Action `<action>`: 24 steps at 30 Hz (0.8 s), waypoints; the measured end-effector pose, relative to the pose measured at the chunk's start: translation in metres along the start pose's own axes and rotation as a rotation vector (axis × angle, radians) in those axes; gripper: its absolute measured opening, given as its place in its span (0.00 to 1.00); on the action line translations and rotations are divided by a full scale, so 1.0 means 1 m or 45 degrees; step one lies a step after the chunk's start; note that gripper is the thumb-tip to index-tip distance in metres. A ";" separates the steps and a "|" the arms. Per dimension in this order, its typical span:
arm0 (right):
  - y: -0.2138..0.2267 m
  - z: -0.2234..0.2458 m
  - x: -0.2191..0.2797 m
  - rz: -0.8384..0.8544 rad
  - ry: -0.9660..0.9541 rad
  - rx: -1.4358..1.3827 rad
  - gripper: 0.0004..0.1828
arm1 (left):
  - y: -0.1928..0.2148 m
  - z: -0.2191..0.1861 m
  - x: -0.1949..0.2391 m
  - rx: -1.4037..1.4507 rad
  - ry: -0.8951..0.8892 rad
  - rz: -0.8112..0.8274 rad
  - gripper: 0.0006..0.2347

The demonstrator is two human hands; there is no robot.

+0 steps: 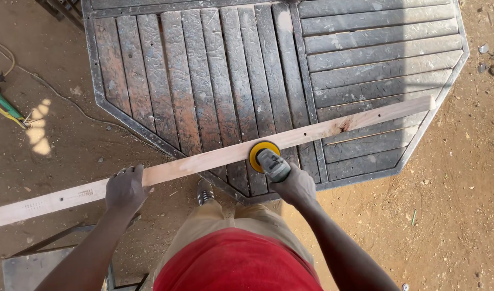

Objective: Sanding a wooden plank using an angle grinder with a sanding disc

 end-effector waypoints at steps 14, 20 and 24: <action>0.066 -0.044 -0.036 -0.221 -0.222 -0.124 0.36 | -0.005 0.003 -0.002 -0.070 0.023 0.057 0.23; -0.002 0.046 0.023 0.117 0.195 0.220 0.33 | 0.005 -0.021 0.006 -0.291 0.061 -0.040 0.24; 0.001 0.055 0.031 0.133 0.307 0.304 0.32 | 0.031 -0.061 0.014 -0.345 0.005 -0.315 0.31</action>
Point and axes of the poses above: each hand's wrist, its own x-axis away from the middle knuckle, its own y-axis out of the back of the hand, z = x × y, the point moved 2 cm from there along -x, towards the middle knuckle, and after that the axes turned 13 degrees about -y, right-handed, at the moved point
